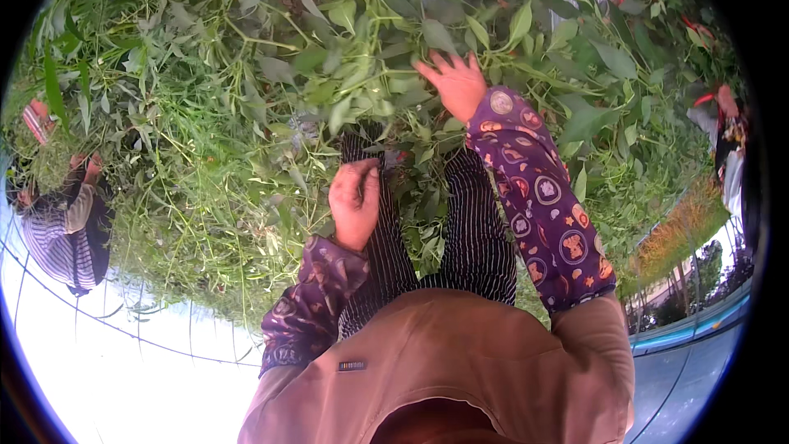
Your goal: The person harvests peppers by hand and using shears, placing them into a white bucket. The person reaches into the plants, selects ripe peppers, cuts or pulls them, and drops them into the bucket filled with red and green peppers.
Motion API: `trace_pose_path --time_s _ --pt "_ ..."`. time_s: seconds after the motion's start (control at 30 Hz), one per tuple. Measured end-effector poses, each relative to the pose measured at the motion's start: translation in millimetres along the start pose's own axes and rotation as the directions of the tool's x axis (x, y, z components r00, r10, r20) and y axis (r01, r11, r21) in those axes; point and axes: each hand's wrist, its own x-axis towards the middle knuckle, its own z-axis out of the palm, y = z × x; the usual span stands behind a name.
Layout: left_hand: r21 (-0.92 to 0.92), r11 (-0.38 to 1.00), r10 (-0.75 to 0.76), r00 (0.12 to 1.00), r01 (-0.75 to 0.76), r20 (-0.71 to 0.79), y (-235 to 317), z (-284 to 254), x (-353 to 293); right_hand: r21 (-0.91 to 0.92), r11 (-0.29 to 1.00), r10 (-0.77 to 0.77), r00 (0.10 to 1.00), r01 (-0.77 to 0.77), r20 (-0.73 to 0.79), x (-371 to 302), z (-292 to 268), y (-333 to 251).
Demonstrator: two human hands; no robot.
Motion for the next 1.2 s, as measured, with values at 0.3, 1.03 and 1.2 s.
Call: trace_pose_path --time_s 0.3,1.03,1.2 --pt "0.485 0.813 0.294 0.946 -0.321 0.133 2.3 54.1 155.2 -0.002 1.0 0.01 0.994 -0.01 0.108 -0.1 27.7 47.3" --pt "0.195 0.96 0.241 0.947 -0.2 -0.213 -69.5 125.3 117.4 0.993 0.037 0.248 0.963 -0.114 0.102 224.9 -73.6 -83.0" --pt "0.145 0.971 0.223 0.941 -0.191 -0.254 -68.7 126.2 118.8 0.922 0.387 0.078 0.996 0.007 -0.04 254.0 -56.9 -77.6"
